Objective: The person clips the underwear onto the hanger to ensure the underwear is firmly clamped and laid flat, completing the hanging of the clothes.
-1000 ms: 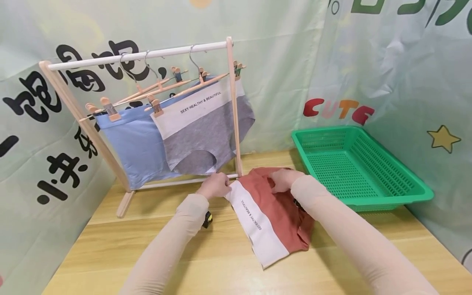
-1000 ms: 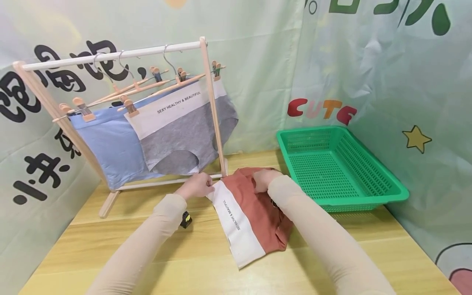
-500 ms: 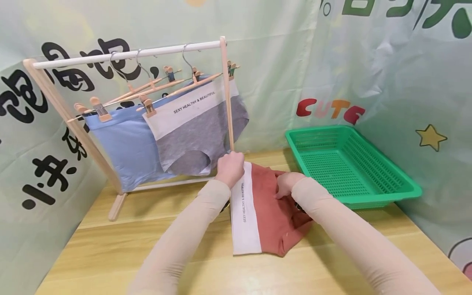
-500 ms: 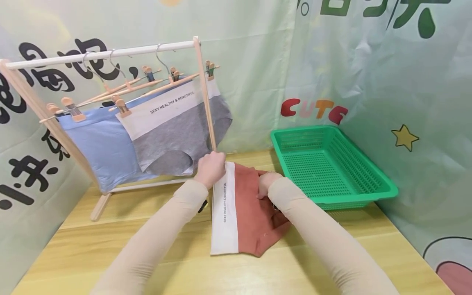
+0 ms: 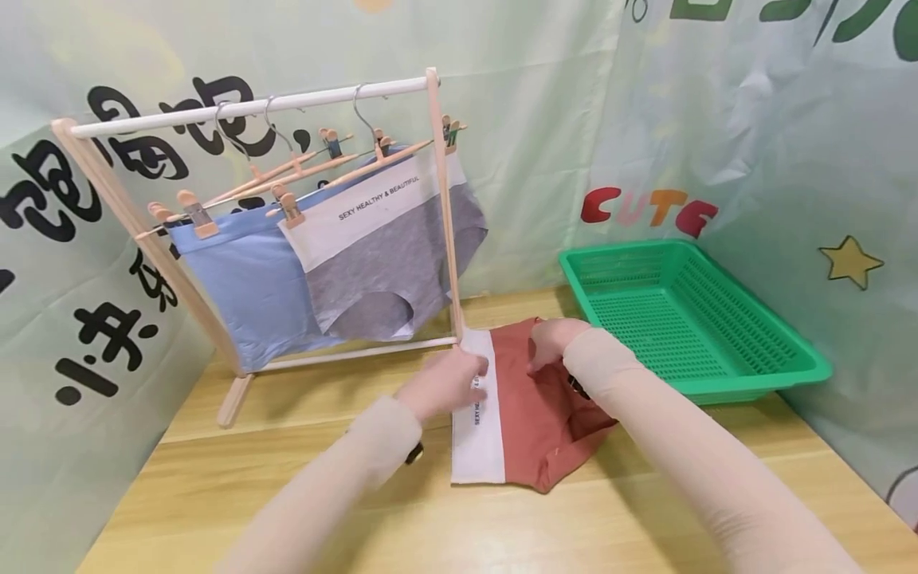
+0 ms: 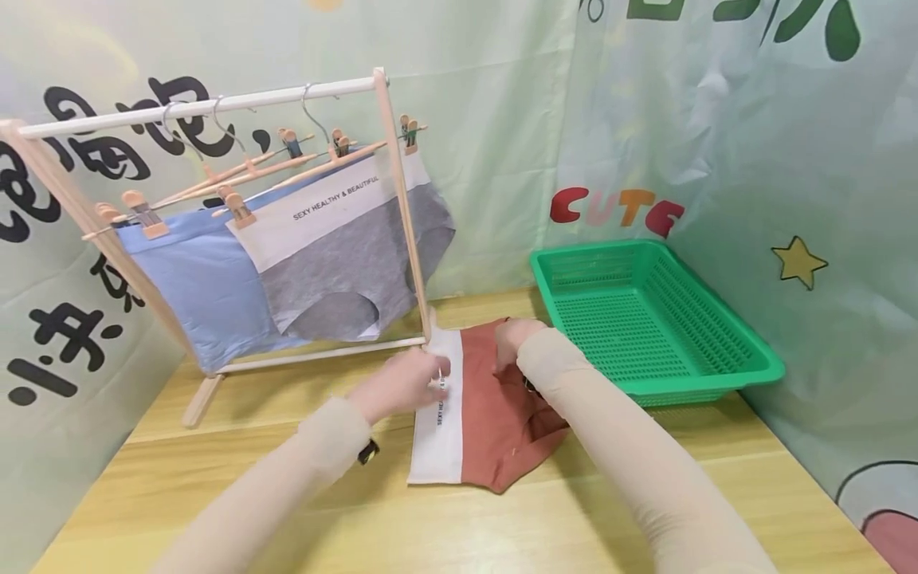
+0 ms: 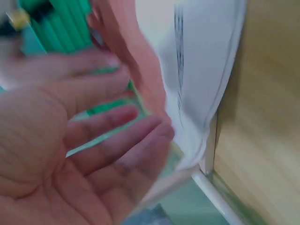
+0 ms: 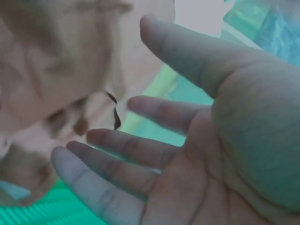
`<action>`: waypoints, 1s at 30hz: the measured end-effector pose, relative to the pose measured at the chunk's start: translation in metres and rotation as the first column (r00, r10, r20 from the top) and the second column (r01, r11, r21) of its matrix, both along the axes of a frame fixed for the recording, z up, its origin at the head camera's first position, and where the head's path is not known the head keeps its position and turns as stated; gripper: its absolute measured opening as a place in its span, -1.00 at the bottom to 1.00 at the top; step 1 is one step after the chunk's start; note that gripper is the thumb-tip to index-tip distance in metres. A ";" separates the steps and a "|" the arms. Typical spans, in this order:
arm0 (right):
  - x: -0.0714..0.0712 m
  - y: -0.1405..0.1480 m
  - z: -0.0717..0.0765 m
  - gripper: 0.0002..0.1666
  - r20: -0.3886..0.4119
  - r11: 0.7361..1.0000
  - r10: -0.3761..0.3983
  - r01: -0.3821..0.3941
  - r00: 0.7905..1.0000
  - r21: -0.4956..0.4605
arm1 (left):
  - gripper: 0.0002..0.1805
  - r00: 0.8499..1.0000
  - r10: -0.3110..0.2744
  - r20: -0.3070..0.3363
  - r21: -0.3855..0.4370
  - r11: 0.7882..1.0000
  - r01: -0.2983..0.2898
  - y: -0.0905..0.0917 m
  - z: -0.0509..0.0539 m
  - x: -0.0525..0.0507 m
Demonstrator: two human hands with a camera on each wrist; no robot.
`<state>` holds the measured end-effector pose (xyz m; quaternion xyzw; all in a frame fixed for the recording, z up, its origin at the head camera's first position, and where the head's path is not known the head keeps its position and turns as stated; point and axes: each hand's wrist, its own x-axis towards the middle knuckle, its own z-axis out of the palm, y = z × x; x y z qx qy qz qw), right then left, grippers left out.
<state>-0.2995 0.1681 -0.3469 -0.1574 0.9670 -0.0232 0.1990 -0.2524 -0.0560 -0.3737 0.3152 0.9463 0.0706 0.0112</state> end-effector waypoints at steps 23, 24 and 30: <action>-0.006 0.012 -0.016 -0.16 0.015 1.000 0.015 -0.015 1.000 -0.008 | -0.41 0.997 -0.063 -0.052 -0.161 0.986 0.054 -0.003 -0.037 0.069; 0.002 0.007 -0.010 -0.27 -0.008 0.999 0.037 -0.037 0.999 -0.008 | -0.41 0.996 -0.065 -0.061 -0.166 0.985 0.054 -0.004 -0.037 0.069; 0.060 -0.014 0.017 -0.78 -0.042 0.984 0.158 -0.161 0.987 -0.079 | -0.39 0.994 -0.048 -0.093 -0.179 0.983 0.031 -0.010 -0.034 0.067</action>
